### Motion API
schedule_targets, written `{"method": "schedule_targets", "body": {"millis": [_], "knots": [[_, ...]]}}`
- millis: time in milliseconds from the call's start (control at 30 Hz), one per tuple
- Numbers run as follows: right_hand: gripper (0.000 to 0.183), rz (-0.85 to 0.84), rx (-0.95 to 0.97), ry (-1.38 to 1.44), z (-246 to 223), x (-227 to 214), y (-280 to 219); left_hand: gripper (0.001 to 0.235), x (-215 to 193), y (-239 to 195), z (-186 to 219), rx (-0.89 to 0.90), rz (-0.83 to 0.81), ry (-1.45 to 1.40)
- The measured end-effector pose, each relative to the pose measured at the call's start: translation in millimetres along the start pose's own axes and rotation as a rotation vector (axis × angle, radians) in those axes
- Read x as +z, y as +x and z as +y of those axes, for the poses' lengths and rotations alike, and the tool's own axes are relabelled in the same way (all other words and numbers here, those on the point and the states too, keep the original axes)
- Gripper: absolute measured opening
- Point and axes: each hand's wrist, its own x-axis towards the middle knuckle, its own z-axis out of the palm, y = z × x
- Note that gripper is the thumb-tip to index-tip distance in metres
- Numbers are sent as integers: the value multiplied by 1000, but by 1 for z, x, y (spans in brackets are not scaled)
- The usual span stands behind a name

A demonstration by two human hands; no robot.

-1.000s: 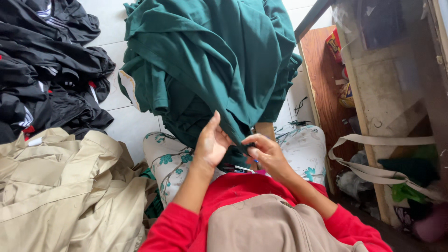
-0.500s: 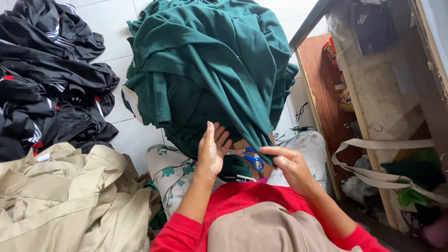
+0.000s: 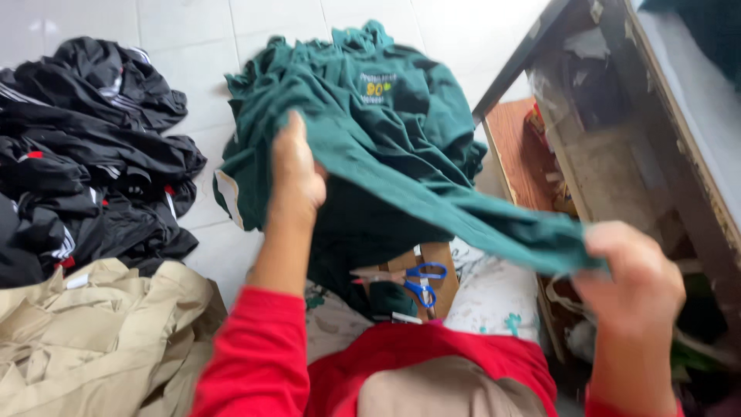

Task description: The person sits on the floor and uses a seam ripper to remove threads from the hem of a green polo shirt. They then use scissors to trim the fabric edge of the shirt's sleeve.

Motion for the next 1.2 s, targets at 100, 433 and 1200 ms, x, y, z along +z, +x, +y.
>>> {"method": "schedule_targets", "body": {"millis": [100,433,1200], "knots": [[12,-135,675,920,-97,62,101,44,17,-42,83,86,-258,-322],[52,-123,1019,380,76,141,-38,53,-118,79,23,-41,-308,-543],[36,-592,-120,-1005,115,297,-102,46,-159,44,-250,-195,286,-5]]}}
